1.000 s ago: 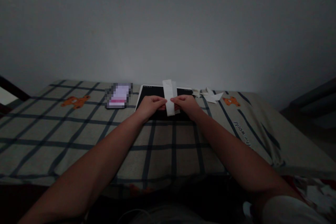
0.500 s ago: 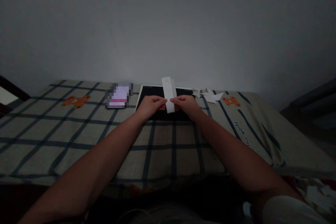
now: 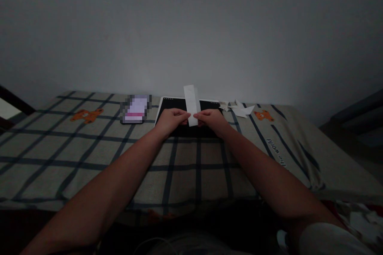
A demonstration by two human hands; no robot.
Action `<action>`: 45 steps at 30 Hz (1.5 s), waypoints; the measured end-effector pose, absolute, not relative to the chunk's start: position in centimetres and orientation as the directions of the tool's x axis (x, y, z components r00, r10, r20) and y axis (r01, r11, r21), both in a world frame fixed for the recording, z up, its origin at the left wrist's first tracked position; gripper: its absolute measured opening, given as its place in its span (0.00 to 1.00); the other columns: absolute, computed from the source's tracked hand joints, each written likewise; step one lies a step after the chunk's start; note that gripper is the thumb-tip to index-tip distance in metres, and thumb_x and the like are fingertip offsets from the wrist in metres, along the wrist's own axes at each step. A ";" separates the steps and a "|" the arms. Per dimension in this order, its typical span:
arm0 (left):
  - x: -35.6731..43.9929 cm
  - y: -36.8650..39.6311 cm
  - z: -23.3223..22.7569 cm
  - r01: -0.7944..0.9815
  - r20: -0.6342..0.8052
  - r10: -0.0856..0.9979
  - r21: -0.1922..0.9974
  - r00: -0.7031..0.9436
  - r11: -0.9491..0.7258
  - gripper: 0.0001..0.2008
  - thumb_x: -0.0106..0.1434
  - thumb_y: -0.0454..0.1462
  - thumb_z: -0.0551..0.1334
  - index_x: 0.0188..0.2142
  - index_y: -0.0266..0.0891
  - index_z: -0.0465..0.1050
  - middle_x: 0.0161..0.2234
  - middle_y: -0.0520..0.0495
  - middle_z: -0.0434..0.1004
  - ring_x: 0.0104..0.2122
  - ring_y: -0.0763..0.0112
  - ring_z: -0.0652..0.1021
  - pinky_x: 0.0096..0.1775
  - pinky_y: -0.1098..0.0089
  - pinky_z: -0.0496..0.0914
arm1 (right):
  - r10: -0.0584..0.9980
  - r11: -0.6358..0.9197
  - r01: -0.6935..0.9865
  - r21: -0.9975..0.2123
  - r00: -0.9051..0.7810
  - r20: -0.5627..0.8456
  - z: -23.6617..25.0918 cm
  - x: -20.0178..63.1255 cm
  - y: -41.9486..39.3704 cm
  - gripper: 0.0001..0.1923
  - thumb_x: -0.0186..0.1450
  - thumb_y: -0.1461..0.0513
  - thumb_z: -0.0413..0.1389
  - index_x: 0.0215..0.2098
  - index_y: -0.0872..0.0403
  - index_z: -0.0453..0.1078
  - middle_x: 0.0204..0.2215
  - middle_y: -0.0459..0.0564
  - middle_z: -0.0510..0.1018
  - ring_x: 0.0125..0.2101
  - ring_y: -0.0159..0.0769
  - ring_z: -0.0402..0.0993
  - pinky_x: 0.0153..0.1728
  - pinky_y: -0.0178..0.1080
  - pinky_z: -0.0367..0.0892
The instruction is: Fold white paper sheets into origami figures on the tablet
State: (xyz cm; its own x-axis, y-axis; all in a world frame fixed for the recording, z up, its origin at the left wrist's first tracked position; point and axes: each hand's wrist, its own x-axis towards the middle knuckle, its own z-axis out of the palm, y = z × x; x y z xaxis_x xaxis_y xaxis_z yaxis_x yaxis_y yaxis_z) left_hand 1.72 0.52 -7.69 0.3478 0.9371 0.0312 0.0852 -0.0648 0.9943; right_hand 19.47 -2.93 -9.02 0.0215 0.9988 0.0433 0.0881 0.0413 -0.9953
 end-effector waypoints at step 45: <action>1.7 0.5 -7.8 0.074 0.058 0.913 0.993 0.403 -0.096 0.11 0.48 0.41 0.68 0.28 0.36 0.72 0.26 0.49 0.76 0.24 0.74 0.74 0.32 0.70 0.70 | 0.999 0.048 0.012 -0.999 0.023 0.049 -7.8 19.2 -3.3 0.12 0.53 0.57 0.63 0.30 0.57 0.73 0.24 0.47 0.78 0.24 0.28 0.72 0.30 0.34 0.71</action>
